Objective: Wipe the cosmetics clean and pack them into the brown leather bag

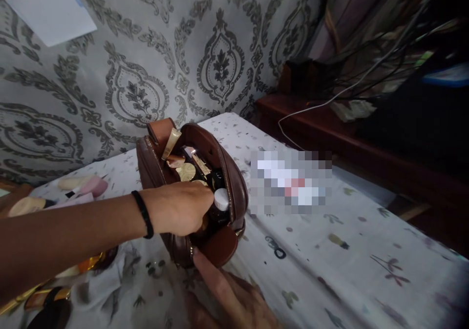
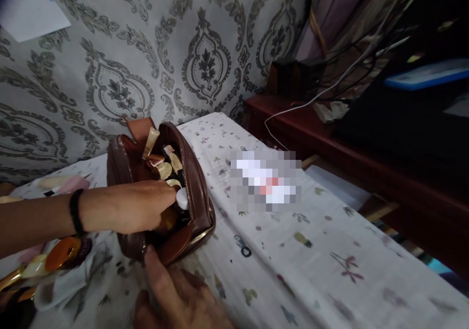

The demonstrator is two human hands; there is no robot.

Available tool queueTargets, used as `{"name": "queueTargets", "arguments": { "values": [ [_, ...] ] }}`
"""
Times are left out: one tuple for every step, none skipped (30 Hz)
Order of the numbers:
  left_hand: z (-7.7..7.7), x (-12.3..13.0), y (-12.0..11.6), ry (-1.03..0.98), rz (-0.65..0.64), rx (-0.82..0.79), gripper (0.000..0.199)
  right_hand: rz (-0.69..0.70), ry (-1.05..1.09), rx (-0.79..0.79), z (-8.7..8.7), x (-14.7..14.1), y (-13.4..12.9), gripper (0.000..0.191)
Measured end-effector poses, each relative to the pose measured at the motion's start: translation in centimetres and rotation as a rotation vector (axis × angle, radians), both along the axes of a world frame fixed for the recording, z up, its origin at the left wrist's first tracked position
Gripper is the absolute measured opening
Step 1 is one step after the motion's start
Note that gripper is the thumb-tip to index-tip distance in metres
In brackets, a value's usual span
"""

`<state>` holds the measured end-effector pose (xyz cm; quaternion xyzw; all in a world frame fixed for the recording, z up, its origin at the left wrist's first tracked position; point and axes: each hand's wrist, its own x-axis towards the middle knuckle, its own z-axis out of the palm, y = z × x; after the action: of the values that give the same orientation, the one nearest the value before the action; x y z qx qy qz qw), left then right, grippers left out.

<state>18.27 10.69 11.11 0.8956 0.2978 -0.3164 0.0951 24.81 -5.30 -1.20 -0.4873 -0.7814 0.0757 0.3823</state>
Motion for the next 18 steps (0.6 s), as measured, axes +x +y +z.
{"name": "queueTargets", "arguments": {
  "values": [
    [0.1,0.1,0.0,0.012,-0.013,0.012,0.009,0.000,0.015,-0.016,-0.1,0.0,0.0,0.036],
    [0.2,0.1,-0.1,0.024,-0.023,0.023,0.012,0.004,0.038,-0.038,-0.1,0.1,0.1,0.040],
    [0.5,0.1,-0.2,0.040,-0.031,0.028,0.014,0.004,0.065,-0.050,-0.2,0.1,0.2,0.043],
    [0.7,0.2,-0.2,0.054,-0.037,0.027,0.016,0.006,0.086,-0.058,-0.3,0.1,0.2,0.047],
    [1.0,0.2,-0.3,0.070,-0.039,0.026,0.017,0.010,0.099,-0.066,-0.4,0.0,0.3,0.049],
    [1.2,0.2,-0.4,0.084,-0.039,0.030,0.017,0.013,0.105,-0.068,-0.4,0.0,0.3,0.050],
    [1.4,0.2,-0.4,0.094,-0.039,0.037,0.017,0.017,0.105,-0.066,-0.4,0.0,0.4,0.050],
    [1.5,0.2,-0.4,0.099,-0.037,0.047,0.017,0.028,0.101,-0.070,-0.5,-0.1,0.4,0.050],
    [1.5,0.2,-0.4,0.096,-0.032,0.056,0.016,0.038,0.105,-0.078,-0.6,-0.2,0.4,0.050],
    [1.5,0.3,-0.4,0.089,-0.025,0.059,0.015,0.043,0.118,-0.093,-0.6,-0.3,0.3,0.052],
    [1.4,0.3,-0.4,0.080,-0.016,0.056,0.015,0.030,0.142,-0.104,-0.7,-0.4,0.3,0.055],
    [1.2,0.3,-0.4,0.071,-0.005,0.049,0.015,0.018,0.163,-0.120,-0.9,-0.5,0.2,0.058],
    [1.1,0.4,-0.3,0.066,0.009,0.046,0.016,0.014,0.176,-0.138,-1.0,-0.6,0.2,0.061],
    [1.0,0.5,-0.3,0.065,0.023,0.047,0.016,0.004,0.188,-0.144,-1.0,-0.7,0.2,0.063],
    [0.8,0.5,-0.3,0.064,0.030,0.049,0.015,-0.006,0.194,-0.141,-1.1,-0.8,0.2,0.063],
    [0.7,0.6,-0.3,0.060,0.034,0.052,0.015,-0.004,0.188,-0.130,-1.1,-0.8,0.2,0.062],
    [0.6,0.6,-0.2,0.054,0.037,0.054,0.015,0.001,0.176,-0.109,-1.0,-0.8,0.2,0.058],
    [0.5,0.7,-0.1,0.047,0.039,0.052,0.015,0.009,0.155,-0.082,-1.0,-0.8,0.2,0.053]
  ]
}}
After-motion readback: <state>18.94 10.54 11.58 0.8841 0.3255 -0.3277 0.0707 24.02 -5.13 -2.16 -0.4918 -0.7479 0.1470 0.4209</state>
